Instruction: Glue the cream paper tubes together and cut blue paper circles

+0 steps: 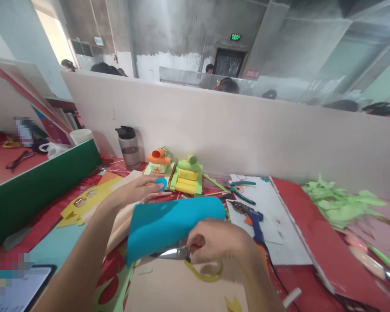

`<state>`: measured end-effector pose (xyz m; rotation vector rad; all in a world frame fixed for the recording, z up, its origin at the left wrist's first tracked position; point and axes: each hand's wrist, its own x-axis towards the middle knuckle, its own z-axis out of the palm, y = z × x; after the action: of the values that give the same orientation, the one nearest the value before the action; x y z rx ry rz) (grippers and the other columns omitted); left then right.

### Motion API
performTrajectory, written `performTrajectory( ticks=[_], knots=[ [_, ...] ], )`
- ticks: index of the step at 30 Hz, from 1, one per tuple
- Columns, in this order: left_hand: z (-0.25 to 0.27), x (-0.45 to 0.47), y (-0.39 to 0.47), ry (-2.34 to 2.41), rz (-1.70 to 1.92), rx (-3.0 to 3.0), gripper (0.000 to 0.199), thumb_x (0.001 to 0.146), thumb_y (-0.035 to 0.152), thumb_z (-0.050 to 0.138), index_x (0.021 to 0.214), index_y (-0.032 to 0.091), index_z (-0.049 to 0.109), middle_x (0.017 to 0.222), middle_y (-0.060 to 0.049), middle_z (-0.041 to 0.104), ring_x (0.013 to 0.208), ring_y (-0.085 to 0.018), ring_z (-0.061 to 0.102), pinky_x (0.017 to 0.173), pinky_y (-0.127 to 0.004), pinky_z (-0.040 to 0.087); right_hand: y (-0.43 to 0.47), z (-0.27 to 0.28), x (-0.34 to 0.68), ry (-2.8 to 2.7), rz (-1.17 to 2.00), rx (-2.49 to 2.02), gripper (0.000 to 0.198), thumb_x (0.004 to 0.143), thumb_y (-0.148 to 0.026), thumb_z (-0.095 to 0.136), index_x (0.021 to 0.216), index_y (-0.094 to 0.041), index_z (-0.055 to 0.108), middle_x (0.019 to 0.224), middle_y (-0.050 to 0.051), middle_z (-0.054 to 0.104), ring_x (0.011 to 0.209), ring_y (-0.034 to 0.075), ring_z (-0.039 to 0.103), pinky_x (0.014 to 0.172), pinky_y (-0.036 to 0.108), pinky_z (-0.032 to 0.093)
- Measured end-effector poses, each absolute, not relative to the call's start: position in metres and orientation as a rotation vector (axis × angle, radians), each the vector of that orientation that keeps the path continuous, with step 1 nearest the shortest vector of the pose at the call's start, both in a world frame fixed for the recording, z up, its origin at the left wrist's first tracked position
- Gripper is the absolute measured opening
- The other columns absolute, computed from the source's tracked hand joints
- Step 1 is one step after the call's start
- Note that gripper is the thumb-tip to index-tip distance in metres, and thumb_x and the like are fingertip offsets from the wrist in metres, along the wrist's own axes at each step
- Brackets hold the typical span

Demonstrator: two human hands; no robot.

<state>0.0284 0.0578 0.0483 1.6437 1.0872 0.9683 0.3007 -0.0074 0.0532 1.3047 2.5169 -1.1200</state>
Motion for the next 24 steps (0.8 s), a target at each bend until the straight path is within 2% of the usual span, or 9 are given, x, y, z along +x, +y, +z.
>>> performTrajectory(
  ticks=[4, 7, 9, 12, 15, 16, 20, 22, 24],
  knots=[
    [0.038, 0.035, 0.059, 1.147, 0.797, 1.687, 0.024, 0.075, 0.044, 0.075, 0.085, 0.022, 0.073, 0.090, -0.006, 0.073, 0.079, -0.021, 0.066, 0.057, -0.023, 0.046, -0.013, 0.079, 0.314, 2.554, -1.301, 1.374, 0.021, 0.088, -0.036, 0.067, 0.102, -0.028, 0.081, 0.095, 0.003, 0.079, 0.085, 0.023, 0.072, 0.072, 0.028, 0.050],
    [0.033, 0.038, 0.059, 1.021, 0.620, 1.795, 0.024, 0.082, 0.045, 0.068, 0.076, 0.022, 0.073, 0.083, -0.005, 0.073, 0.077, -0.021, 0.066, 0.059, -0.023, 0.046, -0.010, 0.081, 0.325, 2.707, -1.135, 1.650, 0.030, 0.091, -0.042, 0.064, 0.116, -0.029, 0.074, 0.113, 0.005, 0.076, 0.096, 0.025, 0.070, 0.083, 0.033, 0.052],
    [0.032, 0.041, 0.057, 0.987, 0.528, 1.866, 0.027, 0.085, 0.043, 0.065, 0.068, 0.023, 0.072, 0.080, -0.005, 0.072, 0.077, -0.021, 0.067, 0.061, -0.024, 0.046, -0.004, 0.072, 0.328, 2.745, -1.003, 1.780, 0.044, 0.091, -0.045, 0.064, 0.132, -0.030, 0.065, 0.132, 0.007, 0.067, 0.112, 0.027, 0.065, 0.094, 0.037, 0.050],
    [0.034, 0.048, 0.055, 0.997, 0.402, 1.968, 0.030, 0.085, 0.043, 0.063, 0.064, 0.023, 0.071, 0.082, -0.006, 0.072, 0.082, -0.023, 0.067, 0.063, -0.024, 0.046, 0.008, 0.051, 0.326, 2.748, -0.845, 1.709, 0.067, 0.087, -0.045, 0.068, 0.149, -0.029, 0.049, 0.153, 0.009, 0.050, 0.139, 0.031, 0.046, 0.113, 0.044, 0.037],
    [0.039, 0.053, 0.052, 0.978, 0.217, 2.036, 0.029, 0.086, 0.044, 0.060, 0.069, 0.024, 0.073, 0.087, -0.005, 0.072, 0.099, -0.026, 0.064, 0.069, -0.024, 0.046, 0.017, 0.036, 0.319, 2.690, -0.790, 1.609, 0.088, 0.080, -0.049, 0.074, 0.157, -0.029, 0.037, 0.165, 0.009, 0.030, 0.151, 0.034, 0.025, 0.121, 0.048, 0.025],
    [0.041, 0.054, 0.051, 0.970, 0.152, 2.038, 0.031, 0.087, 0.045, 0.058, 0.072, 0.023, 0.073, 0.087, -0.005, 0.072, 0.099, -0.025, 0.064, 0.070, -0.024, 0.046, 0.019, 0.033, 0.316, 2.663, -0.788, 1.577, 0.095, 0.077, -0.051, 0.077, 0.158, -0.030, 0.033, 0.167, 0.009, 0.025, 0.153, 0.035, 0.020, 0.122, 0.050, 0.021],
    [0.050, 0.053, 0.048, 0.849, 0.007, 2.013, 0.036, 0.091, 0.045, 0.054, 0.078, 0.017, 0.073, 0.076, -0.003, 0.068, 0.069, -0.016, 0.058, 0.063, -0.023, 0.043, 0.022, 0.027, 0.311, 2.516, -0.835, 1.510, 0.120, 0.063, -0.055, 0.086, 0.161, -0.033, 0.021, 0.170, 0.010, 0.010, 0.155, 0.039, 0.006, 0.122, 0.055, 0.014],
    [0.054, 0.052, 0.046, 0.745, 0.029, 1.993, 0.036, 0.091, 0.044, 0.056, 0.078, 0.015, 0.073, 0.073, -0.003, 0.068, 0.064, -0.013, 0.055, 0.061, -0.022, 0.041, 0.023, 0.027, 0.311, 2.495, -0.865, 1.494, 0.121, 0.059, -0.054, 0.088, 0.160, -0.034, 0.025, 0.170, 0.010, 0.009, 0.154, 0.041, 0.005, 0.122, 0.056, 0.016],
    [0.058, 0.049, 0.044, 0.650, 0.075, 1.942, 0.035, 0.092, 0.044, 0.058, 0.079, 0.015, 0.073, 0.075, -0.004, 0.071, 0.065, -0.013, 0.057, 0.062, -0.022, 0.043, 0.022, 0.029, 0.311, 2.545, -0.862, 1.456, 0.107, 0.058, -0.050, 0.089, 0.153, -0.032, 0.043, 0.169, 0.010, 0.013, 0.154, 0.042, 0.007, 0.121, 0.057, 0.018]
  ],
)
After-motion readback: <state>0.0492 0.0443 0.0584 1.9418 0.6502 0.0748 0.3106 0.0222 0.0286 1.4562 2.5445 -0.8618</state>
